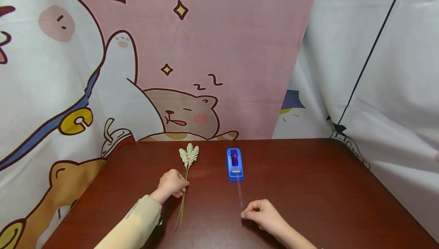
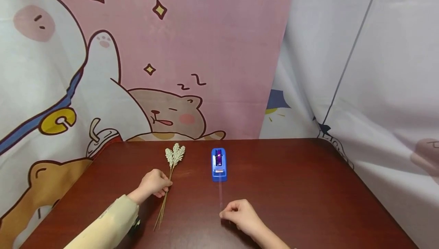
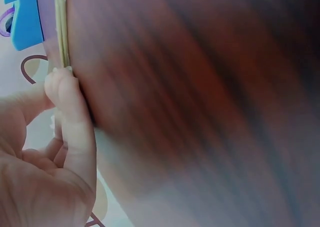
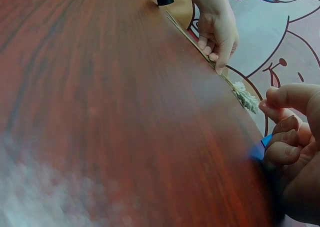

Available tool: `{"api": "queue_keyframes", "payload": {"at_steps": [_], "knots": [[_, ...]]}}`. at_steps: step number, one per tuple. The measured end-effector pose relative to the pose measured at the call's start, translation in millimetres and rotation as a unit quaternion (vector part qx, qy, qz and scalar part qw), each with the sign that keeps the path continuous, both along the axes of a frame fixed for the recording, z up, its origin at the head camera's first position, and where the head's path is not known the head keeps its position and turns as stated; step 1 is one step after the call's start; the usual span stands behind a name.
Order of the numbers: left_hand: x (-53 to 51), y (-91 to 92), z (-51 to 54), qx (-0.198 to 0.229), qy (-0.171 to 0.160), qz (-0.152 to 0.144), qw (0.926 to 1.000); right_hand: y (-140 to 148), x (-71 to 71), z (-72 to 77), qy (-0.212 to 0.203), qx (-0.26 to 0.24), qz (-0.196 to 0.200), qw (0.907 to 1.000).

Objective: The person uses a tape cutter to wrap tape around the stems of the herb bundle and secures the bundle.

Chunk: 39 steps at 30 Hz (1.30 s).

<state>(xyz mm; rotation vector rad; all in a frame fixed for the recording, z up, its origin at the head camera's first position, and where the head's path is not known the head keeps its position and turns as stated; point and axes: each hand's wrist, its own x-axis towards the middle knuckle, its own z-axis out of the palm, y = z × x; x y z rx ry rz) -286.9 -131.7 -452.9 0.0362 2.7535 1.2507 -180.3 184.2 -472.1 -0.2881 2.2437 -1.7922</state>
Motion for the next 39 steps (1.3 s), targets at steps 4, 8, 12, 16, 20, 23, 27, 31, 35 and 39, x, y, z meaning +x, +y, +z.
{"api": "queue_keyframes", "payload": {"at_steps": [4,8,12,16,20,23,27,31,35,39], "knots": [[-1.3,0.0,2.2,0.007,-0.012,0.007,0.9999,-0.3,-0.5,0.5,0.003,-0.001,-0.004,1.0],[-2.4,-1.3,2.7,0.013,-0.023,0.009,0.9996,-0.8,0.0,0.6,0.003,-0.001,-0.008,1.0],[-2.4,-3.0,2.2,0.014,-0.022,0.004,0.9997,-1.1,0.3,0.1,0.001,-0.003,-0.009,1.0],[-2.3,-5.3,2.4,0.015,-0.02,0.005,0.9997,-1.2,0.3,0.1,-0.001,-0.005,-0.007,1.0],[-2.3,-8.7,4.6,0.023,-0.011,0.015,0.9996,-1.7,-0.1,-0.1,-0.001,-0.004,-0.002,1.0],[-2.7,-11.2,9.5,0.038,-0.004,0.022,0.999,-1.7,-0.6,-0.8,0.0,-0.002,0.001,1.0],[-5.2,-14.3,23.0,0.064,-0.001,0.024,0.9976,-1.0,-0.5,-1.2,0.0,-0.003,0.0,1.0],[-6.8,-20.4,40.7,0.067,-0.003,0.013,0.9977,-0.6,-0.6,-2.7,0.001,-0.006,0.0,1.0],[-7.6,-31.4,56.9,0.012,0.013,-0.012,0.9998,-1.1,-0.4,-3.0,0.002,-0.005,0.0,1.0],[-6.2,-41.5,70.9,-0.052,0.052,-0.04,0.9965,-0.5,0.1,-2.1,0.0,-0.005,-0.002,1.0]]}}
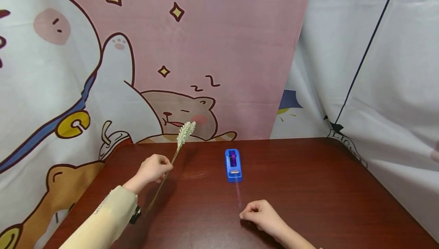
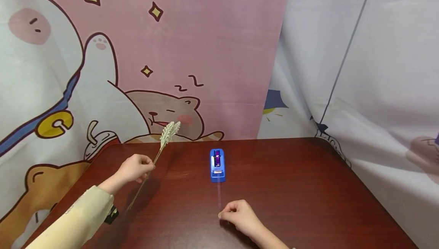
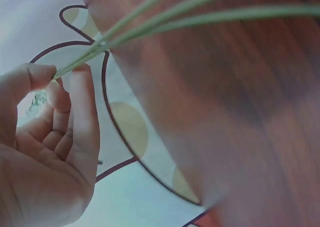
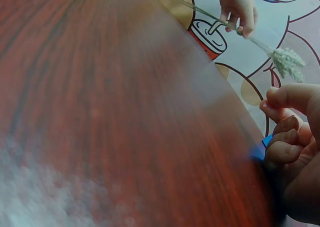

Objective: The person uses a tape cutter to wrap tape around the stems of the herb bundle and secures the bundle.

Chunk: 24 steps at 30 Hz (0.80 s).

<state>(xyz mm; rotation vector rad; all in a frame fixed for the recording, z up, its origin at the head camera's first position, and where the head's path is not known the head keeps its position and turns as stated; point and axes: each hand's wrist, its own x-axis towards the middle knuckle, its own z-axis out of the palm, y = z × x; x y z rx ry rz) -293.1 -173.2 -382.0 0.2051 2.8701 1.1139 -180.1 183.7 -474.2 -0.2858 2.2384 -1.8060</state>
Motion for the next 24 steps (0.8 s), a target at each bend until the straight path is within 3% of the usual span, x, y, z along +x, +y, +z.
{"api": "queue_keyframes", "payload": {"at_steps": [4,10,14,17,24], "knots": [[8.8,-10.0,9.0,-0.047,0.049,-0.032,0.9972,-0.6,-0.7,0.9,-0.001,-0.003,0.004,1.0],[32.6,-25.8,17.9,-0.099,0.122,-0.083,0.9841,-2.9,-0.9,1.9,-0.016,-0.005,0.004,0.9999],[54.6,-37.7,23.2,-0.092,0.112,-0.113,0.983,-3.6,-1.1,2.3,-0.04,-0.018,0.012,0.999],[67.9,-45.8,25.0,-0.062,0.095,-0.142,0.9833,-2.1,-1.4,3.3,-0.048,-0.028,0.017,0.9983],[87.1,-64.9,16.5,-0.012,0.08,-0.219,0.9723,2.5,-1.6,11.1,-0.053,-0.046,0.017,0.9974]]}}
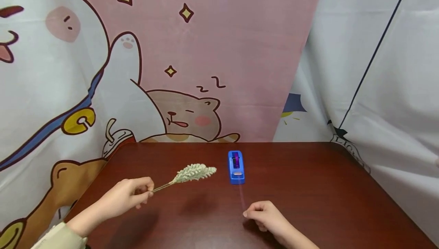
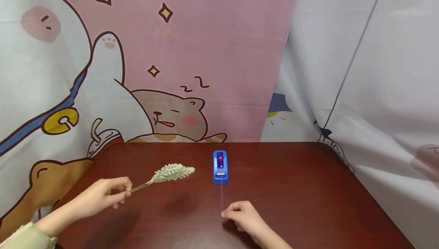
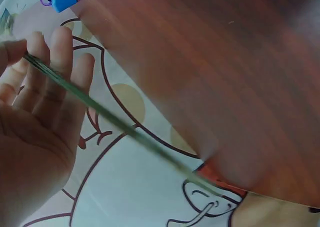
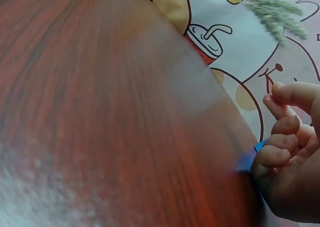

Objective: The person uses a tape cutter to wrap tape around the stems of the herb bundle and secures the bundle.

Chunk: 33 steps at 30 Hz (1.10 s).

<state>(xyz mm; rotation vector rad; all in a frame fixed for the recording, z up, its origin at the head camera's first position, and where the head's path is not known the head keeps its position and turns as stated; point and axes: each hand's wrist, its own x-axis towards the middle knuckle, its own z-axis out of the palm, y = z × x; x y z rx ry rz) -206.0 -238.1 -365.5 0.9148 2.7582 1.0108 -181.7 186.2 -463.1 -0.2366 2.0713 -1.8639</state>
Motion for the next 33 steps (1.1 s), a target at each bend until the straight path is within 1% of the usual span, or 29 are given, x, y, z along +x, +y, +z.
{"api": "queue_keyframes", "payload": {"at_steps": [3,7,11,15,16,18,19,21,24,28,30,31,33], "knots": [[5.6,-1.3,-6.4,-0.001,0.013,-0.03,0.9995,2.4,1.0,5.9,0.002,-0.002,0.001,1.0],[12.4,5.9,-17.2,0.006,0.03,-0.08,0.9963,4.3,0.8,17.2,0.014,-0.003,0.012,0.9998],[18.3,23.7,-27.1,0.03,0.005,-0.131,0.9909,4.0,-3.1,29.2,0.026,-0.001,0.017,0.9995],[22.0,47.2,-36.0,0.045,-0.012,-0.172,0.984,2.5,-9.3,39.3,0.023,0.002,0.021,0.9995],[22.7,53.4,-37.8,0.048,-0.021,-0.18,0.9822,1.9,-10.9,41.5,0.021,0.002,0.022,0.9995],[24.0,65.2,-40.5,0.048,-0.04,-0.195,0.9789,1.2,-13.7,45.9,0.018,0.006,0.026,0.9995],[24.3,70.8,-41.6,0.05,-0.055,-0.2,0.977,0.8,-14.9,48.1,0.017,0.008,0.028,0.9994],[24.9,81.9,-43.5,0.043,-0.075,-0.206,0.9747,0.6,-16.9,52.4,0.019,0.013,0.03,0.9993],[24.5,98.0,-46.1,0.023,-0.081,-0.209,0.9742,0.8,-19.0,58.5,0.023,0.018,0.038,0.9988],[23.6,119.2,-50.0,-0.004,-0.041,-0.218,0.9751,0.7,-20.5,64.9,0.013,0.016,0.047,0.9987],[23.9,130.2,-53.0,-0.004,-0.012,-0.22,0.9754,0.3,-20.8,66.6,0.007,0.015,0.05,0.9986],[24.1,135.6,-55.2,-0.003,0.009,-0.22,0.9754,-0.1,-20.5,67.5,0.007,0.018,0.05,0.9986],[25.0,146.6,-59.6,0.004,0.039,-0.218,0.9751,-0.9,-20.0,68.9,0.013,0.025,0.05,0.9984]]}}
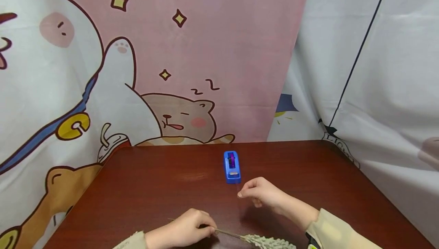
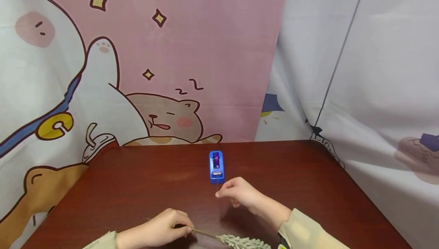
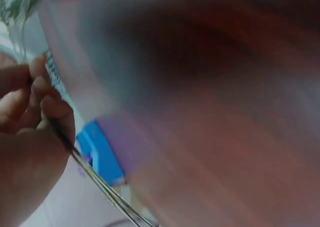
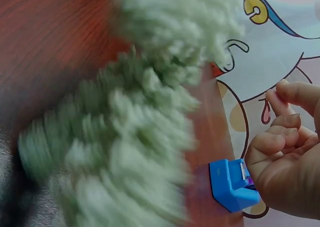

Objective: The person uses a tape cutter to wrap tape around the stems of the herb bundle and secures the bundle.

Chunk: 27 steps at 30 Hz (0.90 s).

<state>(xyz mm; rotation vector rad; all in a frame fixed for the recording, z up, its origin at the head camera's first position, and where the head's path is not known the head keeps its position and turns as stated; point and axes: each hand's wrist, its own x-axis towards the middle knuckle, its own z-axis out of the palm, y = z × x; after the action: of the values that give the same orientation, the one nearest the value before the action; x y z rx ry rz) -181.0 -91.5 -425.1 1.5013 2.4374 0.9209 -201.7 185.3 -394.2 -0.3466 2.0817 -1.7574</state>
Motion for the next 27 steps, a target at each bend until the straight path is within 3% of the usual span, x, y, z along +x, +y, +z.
{"api": "queue_keyframes", "payload": {"at_steps": [5,11,16,20,23,27], "knots": [[1.3,21.4,-8.9,0.022,0.041,0.036,0.9983,-3.2,-0.9,2.7,0.018,0.024,0.004,0.9995],[-2.9,40.9,-10.0,0.012,0.064,0.115,0.9913,-5.1,-2.2,7.3,0.012,0.036,0.007,0.9993],[-16.8,58.2,-2.0,-0.001,0.033,0.17,0.9849,-4.5,-1.3,7.7,0.011,0.038,0.001,0.9992],[-31.9,68.0,5.2,0.007,0.033,0.211,0.977,-4.9,2.4,3.1,0.005,0.014,-0.016,0.9998],[-37.5,71.8,8.3,0.014,0.016,0.226,0.9739,-6.4,7.4,-2.5,0.001,-0.008,-0.037,0.9993],[-37.4,74.1,10.2,0.019,-0.031,0.233,0.9718,-8.7,15.9,-12.6,-0.005,-0.034,-0.069,0.997]]}}
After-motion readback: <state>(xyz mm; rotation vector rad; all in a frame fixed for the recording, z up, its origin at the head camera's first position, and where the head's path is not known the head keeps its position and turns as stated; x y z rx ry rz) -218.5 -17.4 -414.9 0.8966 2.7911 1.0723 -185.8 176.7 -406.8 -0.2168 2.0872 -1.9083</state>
